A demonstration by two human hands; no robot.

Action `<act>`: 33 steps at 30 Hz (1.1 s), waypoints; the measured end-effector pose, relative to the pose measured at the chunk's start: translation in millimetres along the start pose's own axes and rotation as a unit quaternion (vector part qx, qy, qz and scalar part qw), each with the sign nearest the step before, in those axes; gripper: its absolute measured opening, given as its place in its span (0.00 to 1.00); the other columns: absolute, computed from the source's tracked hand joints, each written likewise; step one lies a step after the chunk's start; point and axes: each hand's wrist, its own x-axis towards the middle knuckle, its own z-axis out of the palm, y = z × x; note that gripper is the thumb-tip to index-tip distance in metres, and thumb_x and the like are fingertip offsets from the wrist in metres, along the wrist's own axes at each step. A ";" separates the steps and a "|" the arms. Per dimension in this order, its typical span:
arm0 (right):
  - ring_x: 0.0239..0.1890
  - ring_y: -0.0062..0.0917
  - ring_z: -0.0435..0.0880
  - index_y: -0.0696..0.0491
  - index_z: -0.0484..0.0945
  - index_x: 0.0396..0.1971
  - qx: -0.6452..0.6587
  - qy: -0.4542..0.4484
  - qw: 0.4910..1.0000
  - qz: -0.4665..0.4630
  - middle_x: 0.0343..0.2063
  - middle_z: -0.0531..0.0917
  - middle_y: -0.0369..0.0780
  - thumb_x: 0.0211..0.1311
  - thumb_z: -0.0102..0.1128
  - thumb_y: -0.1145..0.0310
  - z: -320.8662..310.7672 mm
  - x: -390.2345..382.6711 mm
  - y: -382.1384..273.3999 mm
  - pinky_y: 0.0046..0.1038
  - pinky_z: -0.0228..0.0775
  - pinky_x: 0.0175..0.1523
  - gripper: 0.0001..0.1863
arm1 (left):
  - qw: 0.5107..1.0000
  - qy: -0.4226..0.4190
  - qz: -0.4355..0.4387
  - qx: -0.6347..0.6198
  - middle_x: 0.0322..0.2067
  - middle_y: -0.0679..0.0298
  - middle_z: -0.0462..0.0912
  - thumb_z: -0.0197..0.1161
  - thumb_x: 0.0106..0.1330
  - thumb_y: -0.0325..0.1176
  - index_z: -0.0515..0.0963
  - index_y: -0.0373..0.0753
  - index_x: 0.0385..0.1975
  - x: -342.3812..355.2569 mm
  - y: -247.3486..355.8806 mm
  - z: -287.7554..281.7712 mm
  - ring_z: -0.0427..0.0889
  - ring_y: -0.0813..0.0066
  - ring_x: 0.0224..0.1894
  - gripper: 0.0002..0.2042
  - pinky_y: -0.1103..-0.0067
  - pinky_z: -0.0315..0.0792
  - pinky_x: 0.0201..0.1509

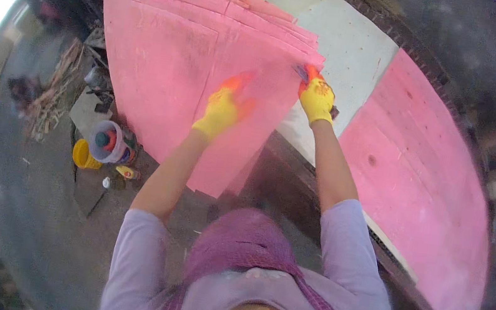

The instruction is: The person sorts through stacks of pink wood veneer, cuts thin strips from sheets using a utility knife, and lays both pink and tan wood veneer sheets side-by-side on a long workbench.

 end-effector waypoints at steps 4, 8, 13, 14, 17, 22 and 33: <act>0.40 0.40 0.80 0.50 0.69 0.50 0.095 -0.009 0.994 0.061 0.38 0.80 0.45 0.53 0.56 0.66 22.3 -38.9 13.0 0.38 0.72 0.43 0.22 | 0.985 0.004 0.155 0.069 0.53 0.56 0.72 0.61 0.52 0.36 0.66 0.48 0.58 70.3 4.4 14.7 0.68 0.52 0.57 0.29 0.66 0.65 0.58; 0.25 0.19 0.76 0.48 0.65 0.58 0.468 0.085 0.832 0.286 0.35 0.78 0.34 0.58 0.52 0.71 17.4 -50.8 -2.1 0.22 0.70 0.29 0.25 | 0.948 -0.027 0.204 0.242 0.56 0.62 0.67 0.59 0.50 0.37 0.68 0.50 0.56 112.2 17.6 30.2 0.62 0.60 0.60 0.28 0.63 0.62 0.59; 0.21 0.15 0.68 0.50 0.62 0.58 0.678 0.099 0.679 0.262 0.28 0.70 0.31 0.58 0.53 0.73 39.7 -51.1 -27.2 0.20 0.64 0.25 0.26 | 0.942 -0.035 0.216 0.253 0.58 0.63 0.65 0.61 0.49 0.39 0.68 0.51 0.56 125.5 7.0 49.5 0.60 0.60 0.62 0.28 0.60 0.59 0.61; 0.20 0.13 0.64 0.53 0.60 0.59 0.669 0.143 0.685 0.251 0.29 0.71 0.30 0.58 0.51 0.75 45.2 -58.9 -48.3 0.19 0.61 0.24 0.27 | 0.940 -0.016 0.220 0.259 0.57 0.63 0.66 0.61 0.49 0.40 0.69 0.52 0.56 124.8 6.0 44.1 0.60 0.60 0.62 0.29 0.61 0.58 0.61; 0.40 0.21 0.74 0.55 0.57 0.62 0.557 0.191 0.791 0.165 0.43 0.75 0.39 0.58 0.50 0.77 56.9 -74.7 -75.4 0.23 0.68 0.42 0.29 | 0.932 -0.055 0.228 0.277 0.56 0.63 0.67 0.62 0.48 0.42 0.69 0.54 0.55 125.9 6.1 31.2 0.61 0.59 0.61 0.29 0.60 0.55 0.63; 0.64 0.28 0.62 0.55 0.58 0.62 0.525 0.192 0.805 0.199 0.57 0.69 0.45 0.58 0.50 0.77 47.5 -87.3 -77.4 0.28 0.58 0.61 0.29 | 0.929 -0.075 0.283 0.225 0.49 0.61 0.73 0.64 0.48 0.46 0.70 0.55 0.55 133.2 10.1 32.1 0.64 0.57 0.58 0.29 0.61 0.57 0.61; 0.21 0.13 0.69 0.48 0.65 0.57 0.645 0.222 0.651 0.334 0.30 0.74 0.32 0.56 0.58 0.74 61.5 -86.9 -56.2 0.20 0.61 0.23 0.26 | 0.877 -0.123 0.327 0.330 0.47 0.57 0.75 0.62 0.53 0.39 0.75 0.46 0.47 143.2 66.6 33.5 0.71 0.55 0.53 0.19 0.65 0.64 0.56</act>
